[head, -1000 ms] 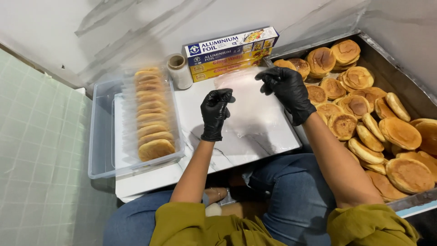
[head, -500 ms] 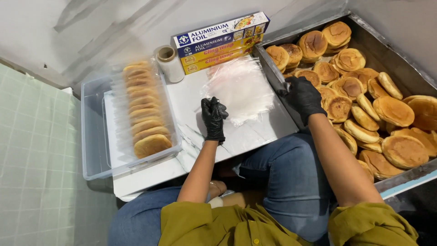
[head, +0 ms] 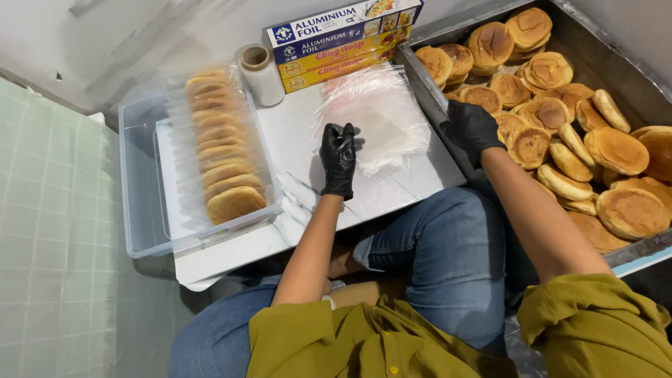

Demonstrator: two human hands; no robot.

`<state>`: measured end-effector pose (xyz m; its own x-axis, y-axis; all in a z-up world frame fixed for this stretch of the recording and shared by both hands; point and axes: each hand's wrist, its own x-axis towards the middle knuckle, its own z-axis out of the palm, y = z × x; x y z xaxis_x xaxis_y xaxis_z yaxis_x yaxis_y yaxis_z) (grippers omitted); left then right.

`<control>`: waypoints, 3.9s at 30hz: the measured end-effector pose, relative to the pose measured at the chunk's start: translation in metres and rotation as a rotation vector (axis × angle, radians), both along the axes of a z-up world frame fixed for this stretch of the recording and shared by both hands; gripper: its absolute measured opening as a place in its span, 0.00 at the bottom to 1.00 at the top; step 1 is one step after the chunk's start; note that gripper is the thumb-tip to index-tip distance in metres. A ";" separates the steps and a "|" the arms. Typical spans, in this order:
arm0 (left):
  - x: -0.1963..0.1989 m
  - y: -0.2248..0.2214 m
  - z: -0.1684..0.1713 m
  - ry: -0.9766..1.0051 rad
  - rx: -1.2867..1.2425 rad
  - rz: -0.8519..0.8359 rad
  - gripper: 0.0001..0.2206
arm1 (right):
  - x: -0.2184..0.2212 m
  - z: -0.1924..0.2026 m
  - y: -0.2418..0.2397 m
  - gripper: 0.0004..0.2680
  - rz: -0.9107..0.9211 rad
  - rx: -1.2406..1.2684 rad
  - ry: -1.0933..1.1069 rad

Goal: The person is individually bagging bread buns and stacking them into a plastic storage container.

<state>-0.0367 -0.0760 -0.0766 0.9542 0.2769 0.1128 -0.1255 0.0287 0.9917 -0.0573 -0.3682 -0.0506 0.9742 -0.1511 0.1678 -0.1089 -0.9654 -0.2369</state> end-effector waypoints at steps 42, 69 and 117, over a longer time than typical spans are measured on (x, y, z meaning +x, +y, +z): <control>0.069 -0.075 -0.148 -0.754 1.009 0.378 0.14 | 0.010 0.018 0.009 0.18 -0.122 0.216 -0.001; 0.017 -0.002 0.016 0.012 0.290 -0.274 0.32 | 0.006 0.026 0.018 0.23 -0.170 0.115 0.291; 0.026 -0.015 0.053 0.030 -0.175 -0.232 0.08 | 0.027 0.039 0.068 0.18 0.147 0.320 -0.557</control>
<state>-0.0107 -0.0913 -0.0233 0.9966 0.0633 0.0532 -0.0662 0.2246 0.9722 -0.0298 -0.3005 -0.0117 0.7688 -0.1495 0.6218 0.2403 -0.8335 -0.4976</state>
